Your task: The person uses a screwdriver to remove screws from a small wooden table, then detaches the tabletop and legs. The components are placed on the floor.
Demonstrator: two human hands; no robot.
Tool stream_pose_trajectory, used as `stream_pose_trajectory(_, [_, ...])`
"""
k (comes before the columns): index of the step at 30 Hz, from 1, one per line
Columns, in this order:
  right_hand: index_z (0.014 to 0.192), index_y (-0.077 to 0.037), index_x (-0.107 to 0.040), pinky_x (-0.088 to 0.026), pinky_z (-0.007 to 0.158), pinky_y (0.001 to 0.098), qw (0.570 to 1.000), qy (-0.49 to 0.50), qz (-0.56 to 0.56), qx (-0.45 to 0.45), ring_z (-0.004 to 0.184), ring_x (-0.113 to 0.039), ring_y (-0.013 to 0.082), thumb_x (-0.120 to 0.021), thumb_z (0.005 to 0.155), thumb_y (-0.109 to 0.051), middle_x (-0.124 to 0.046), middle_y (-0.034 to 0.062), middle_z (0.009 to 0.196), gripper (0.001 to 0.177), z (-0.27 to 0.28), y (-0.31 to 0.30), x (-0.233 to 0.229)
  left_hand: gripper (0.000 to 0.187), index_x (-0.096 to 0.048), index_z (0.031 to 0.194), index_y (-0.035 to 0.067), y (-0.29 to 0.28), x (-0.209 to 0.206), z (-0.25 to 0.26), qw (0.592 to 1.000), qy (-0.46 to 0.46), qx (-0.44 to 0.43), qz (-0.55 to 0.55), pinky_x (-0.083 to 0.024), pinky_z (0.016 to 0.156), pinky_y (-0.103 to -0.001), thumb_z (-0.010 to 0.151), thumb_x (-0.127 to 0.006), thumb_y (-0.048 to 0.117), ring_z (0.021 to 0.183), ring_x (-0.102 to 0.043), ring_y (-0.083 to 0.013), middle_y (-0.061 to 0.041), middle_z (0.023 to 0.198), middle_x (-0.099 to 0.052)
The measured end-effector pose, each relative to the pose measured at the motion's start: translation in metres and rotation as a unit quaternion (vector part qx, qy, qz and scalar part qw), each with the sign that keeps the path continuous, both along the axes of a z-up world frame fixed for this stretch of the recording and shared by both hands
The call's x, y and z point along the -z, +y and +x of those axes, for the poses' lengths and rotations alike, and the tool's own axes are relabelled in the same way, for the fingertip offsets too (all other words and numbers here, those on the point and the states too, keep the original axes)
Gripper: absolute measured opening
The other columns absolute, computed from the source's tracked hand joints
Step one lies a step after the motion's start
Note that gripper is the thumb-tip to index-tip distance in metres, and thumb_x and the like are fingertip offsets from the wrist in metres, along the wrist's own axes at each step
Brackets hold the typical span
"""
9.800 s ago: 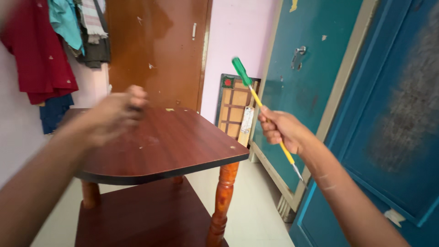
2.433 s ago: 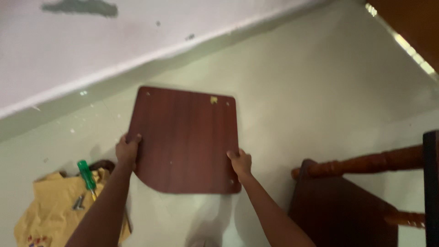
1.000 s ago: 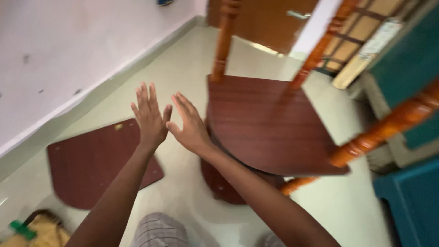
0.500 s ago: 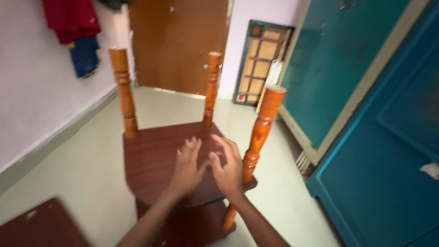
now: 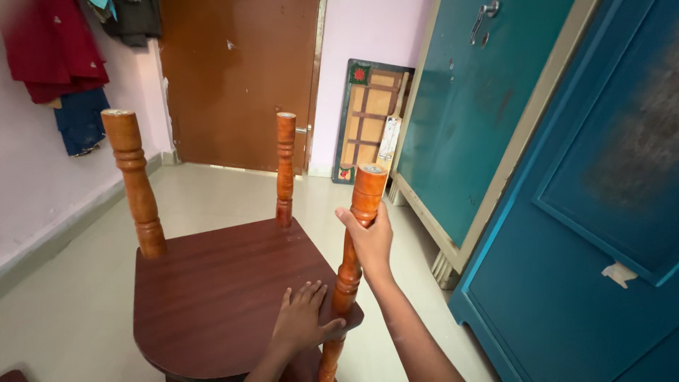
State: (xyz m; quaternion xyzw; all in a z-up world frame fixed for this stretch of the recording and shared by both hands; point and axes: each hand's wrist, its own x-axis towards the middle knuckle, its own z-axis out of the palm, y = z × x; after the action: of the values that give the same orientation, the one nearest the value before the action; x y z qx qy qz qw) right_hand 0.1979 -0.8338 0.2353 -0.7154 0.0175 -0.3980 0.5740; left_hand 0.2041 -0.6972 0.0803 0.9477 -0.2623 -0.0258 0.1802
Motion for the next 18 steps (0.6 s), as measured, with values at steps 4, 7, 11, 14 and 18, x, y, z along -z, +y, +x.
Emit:
stream_pose_trajectory(4, [0.098, -0.003, -0.061, -0.052, 0.067, 0.0297, 0.994, 0.003, 0.091, -0.068, 0.072, -0.061, 0.0129, -0.08, 0.074, -0.006, -0.065, 0.0046, 0.084, 0.031, 0.017, -0.002, -0.008, 0.116, -0.017, 0.161, 0.011, -0.002, -0.008, -0.001, 0.999, 0.016, 0.009, 0.035, -0.001, 0.126, -0.055, 0.078, -0.058, 0.081, 0.158, -0.005, -0.0223, -0.006, 0.17, -0.014])
stream_pose_trajectory(7, [0.085, 0.001, -0.061, -0.051, 0.063, 0.0292, 0.99, 0.0, 0.095, -0.1, 0.067, -0.062, 0.0146, -0.071, 0.069, 0.004, -0.066, 0.006, 0.076, 0.019, 0.024, -0.007, -0.006, 0.122, -0.015, 0.161, 0.011, -0.003, -0.007, -0.003, 0.998, -0.003, 0.018, 0.062, -0.002, 0.124, -0.058, 0.073, -0.066, 0.077, 0.157, -0.006, -0.0233, -0.008, 0.17, -0.013])
stream_pose_trajectory(11, [0.08, -0.001, -0.061, -0.05, 0.061, 0.0299, 0.969, 0.025, 0.116, -0.219, 0.063, -0.06, 0.0165, -0.065, 0.065, 0.008, -0.064, 0.0069, 0.071, 0.019, 0.031, -0.024, -0.008, 0.118, -0.018, 0.16, 0.01, -0.003, -0.004, 0.0, 0.998, -0.027, 0.028, 0.047, -0.003, 0.123, -0.063, 0.073, -0.067, 0.074, 0.157, -0.01, -0.025, -0.008, 0.169, -0.017])
stream_pose_trajectory(14, [0.081, -0.004, -0.058, -0.051, 0.061, 0.031, 0.947, 0.033, 0.105, -0.301, 0.064, -0.06, 0.0172, -0.064, 0.059, 0.009, -0.061, 0.0071, 0.07, 0.027, 0.032, -0.036, -0.009, 0.117, -0.019, 0.16, 0.01, -0.004, -0.002, 0.001, 0.998, -0.023, 0.032, 0.047, -0.003, 0.122, -0.063, 0.073, -0.069, 0.07, 0.156, -0.011, -0.0257, -0.009, 0.168, -0.018])
stream_pose_trajectory(18, [0.084, -0.006, -0.052, -0.054, 0.064, 0.0355, 0.908, 0.047, 0.089, -0.408, 0.064, -0.062, 0.0226, -0.065, 0.057, 0.005, -0.058, 0.0096, 0.069, 0.032, 0.038, -0.048, -0.009, 0.115, -0.02, 0.159, 0.009, -0.003, -0.001, 0.0, 0.998, -0.026, 0.033, 0.038, -0.001, 0.123, -0.063, 0.074, -0.068, 0.069, 0.157, -0.011, -0.026, -0.01, 0.167, -0.02])
